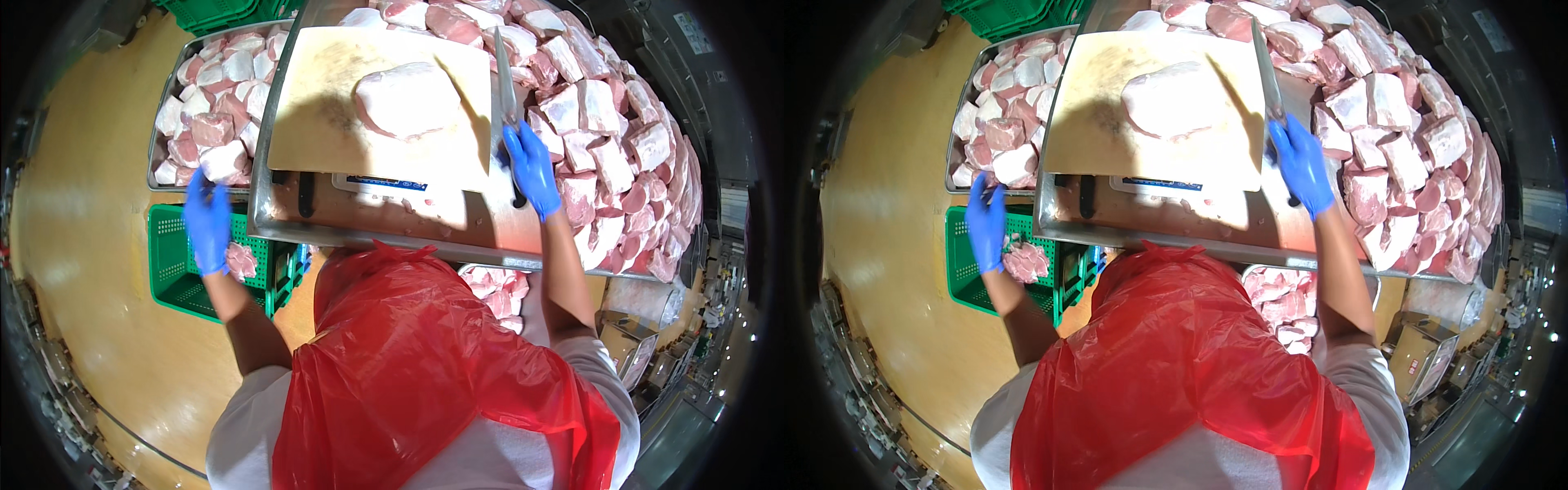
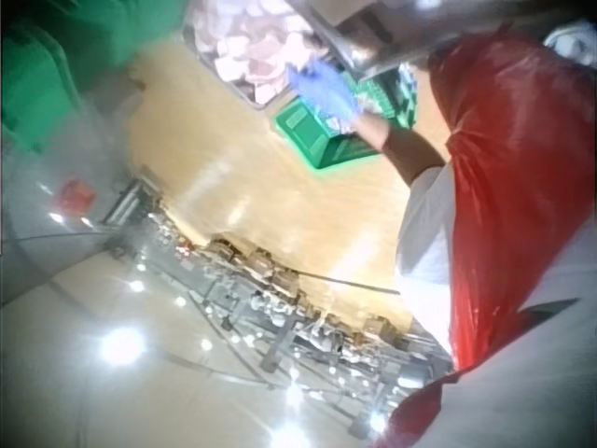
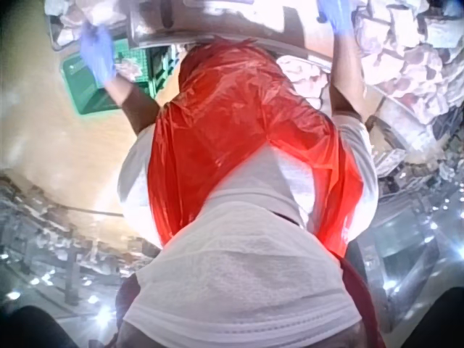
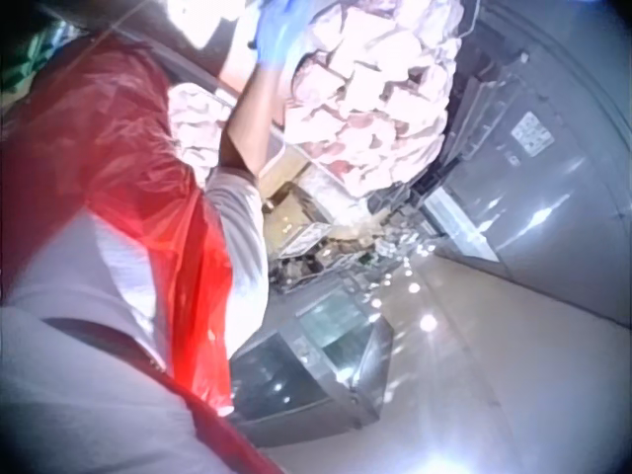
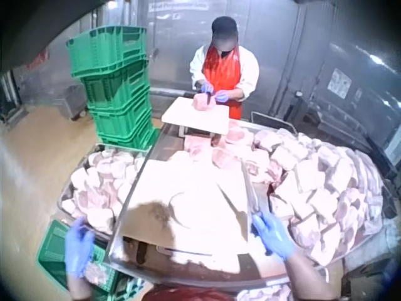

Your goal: The person cuts large pieces of raw meat into smaller portions using a knife on a cutting board. The trimmed pieces are placed into a green basket, while the main cuts are arranged in metal trays.

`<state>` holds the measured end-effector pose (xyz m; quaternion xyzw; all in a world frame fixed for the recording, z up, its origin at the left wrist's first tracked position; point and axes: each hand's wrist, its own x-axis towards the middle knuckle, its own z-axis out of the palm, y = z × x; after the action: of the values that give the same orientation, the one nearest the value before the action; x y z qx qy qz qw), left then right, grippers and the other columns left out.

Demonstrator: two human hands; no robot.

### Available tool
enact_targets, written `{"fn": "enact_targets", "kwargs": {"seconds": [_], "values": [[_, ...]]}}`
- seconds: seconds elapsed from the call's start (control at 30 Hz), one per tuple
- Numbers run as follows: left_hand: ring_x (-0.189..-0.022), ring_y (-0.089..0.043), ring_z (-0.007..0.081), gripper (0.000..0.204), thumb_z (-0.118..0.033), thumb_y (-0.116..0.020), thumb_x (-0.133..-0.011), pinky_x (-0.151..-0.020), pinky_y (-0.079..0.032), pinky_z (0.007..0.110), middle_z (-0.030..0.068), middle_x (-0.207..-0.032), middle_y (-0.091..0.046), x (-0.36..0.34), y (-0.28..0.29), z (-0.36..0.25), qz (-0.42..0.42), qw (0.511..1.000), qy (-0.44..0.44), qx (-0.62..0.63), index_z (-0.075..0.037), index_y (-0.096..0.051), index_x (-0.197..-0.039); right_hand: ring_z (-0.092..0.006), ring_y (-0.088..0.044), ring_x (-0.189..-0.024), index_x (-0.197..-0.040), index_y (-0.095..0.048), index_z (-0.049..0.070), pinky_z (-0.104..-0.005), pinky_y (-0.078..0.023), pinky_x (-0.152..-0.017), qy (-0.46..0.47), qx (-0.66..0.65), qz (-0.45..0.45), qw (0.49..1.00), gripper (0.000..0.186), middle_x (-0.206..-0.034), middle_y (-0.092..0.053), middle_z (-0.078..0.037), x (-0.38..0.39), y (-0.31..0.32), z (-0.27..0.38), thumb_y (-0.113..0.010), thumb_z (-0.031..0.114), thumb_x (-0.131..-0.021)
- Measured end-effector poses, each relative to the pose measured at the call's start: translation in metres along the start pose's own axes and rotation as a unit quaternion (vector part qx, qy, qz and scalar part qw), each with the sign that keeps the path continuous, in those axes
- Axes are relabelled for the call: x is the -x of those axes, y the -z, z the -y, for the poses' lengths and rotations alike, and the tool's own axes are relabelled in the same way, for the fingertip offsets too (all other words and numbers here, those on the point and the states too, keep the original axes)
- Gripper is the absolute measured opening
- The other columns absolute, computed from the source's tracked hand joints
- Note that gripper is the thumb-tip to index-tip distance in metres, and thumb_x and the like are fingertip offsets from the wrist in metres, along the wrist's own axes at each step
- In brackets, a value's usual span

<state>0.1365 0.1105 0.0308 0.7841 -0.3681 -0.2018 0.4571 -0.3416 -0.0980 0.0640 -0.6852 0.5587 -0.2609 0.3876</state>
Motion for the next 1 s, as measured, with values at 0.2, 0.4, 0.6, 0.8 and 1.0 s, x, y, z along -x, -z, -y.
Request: {"fn": "enact_targets", "kwargs": {"seconds": [0.2,0.4,0.6,0.8,1.0], "values": [[-0.105,-0.062,0.0293,0.079,-0.015,-0.072,-0.080,-0.091,-0.049,0.044,0.0200,-0.108,-0.065,0.000,-0.208,-0.119,0.166,0.964,-0.206,0.026,0.001,-0.036,-0.148,-0.0117,-0.057,-0.088,-0.115,-0.064,-0.001,-0.0287,-0.047,-0.085,-0.031,-0.298,0.128,0.945,0.036,-0.097,-0.066,-0.003,-0.089,-0.039,0.025,-0.053,0.031,-0.105],[-0.118,-0.058,0.0378,0.067,-0.005,-0.063,-0.072,-0.102,-0.047,0.045,0.0248,-0.125,-0.060,-0.079,-0.215,-0.110,0.149,0.861,-0.487,0.009,-0.002,-0.053,-0.138,-0.0136,-0.059,-0.090,-0.116,-0.062,-0.002,-0.0310,-0.049,-0.085,0.059,-0.119,0.071,0.989,0.045,-0.093,-0.066,-0.006,-0.030,-0.048,0.061,-0.055,0.041,-0.103],[-0.111,-0.063,0.0226,0.040,-0.002,-0.058,-0.081,-0.091,-0.051,0.032,0.0133,-0.119,-0.066,-0.111,-0.177,-0.114,0.127,0.956,-0.246,0.094,-0.007,-0.069,-0.120,-0.0118,-0.059,-0.070,-0.112,-0.061,-0.002,-0.0320,-0.053,-0.067,-0.039,-0.201,0.102,0.974,0.028,-0.082,-0.063,-0.005,0.054,-0.072,0.059,-0.053,0.024,-0.106],[-0.094,-0.066,0.0316,0.020,-0.005,-0.064,-0.087,-0.083,-0.053,0.039,0.0143,-0.103,-0.066,0.004,-0.177,-0.111,-0.017,0.903,-0.427,-0.055,-0.005,-0.070,-0.106,-0.0404,-0.064,-0.062,-0.100,-0.058,0.003,-0.0495,-0.051,-0.061,0.126,0.184,0.072,0.972,0.025,-0.072,-0.066,-0.020,0.023,-0.054,0.046,-0.054,0.028,-0.103],[-0.094,-0.064,0.0354,0.025,-0.001,-0.065,-0.082,-0.084,-0.052,0.042,0.0156,-0.102,-0.065,0.029,-0.179,-0.079,-0.005,0.939,-0.345,-0.008,-0.006,-0.067,-0.107,-0.0453,-0.065,-0.073,-0.102,-0.058,0.009,-0.0540,-0.050,-0.065,0.244,0.238,0.105,0.934,0.022,-0.077,-0.066,-0.023,-0.029,-0.096,0.095,-0.052,0.030,-0.102]]}}
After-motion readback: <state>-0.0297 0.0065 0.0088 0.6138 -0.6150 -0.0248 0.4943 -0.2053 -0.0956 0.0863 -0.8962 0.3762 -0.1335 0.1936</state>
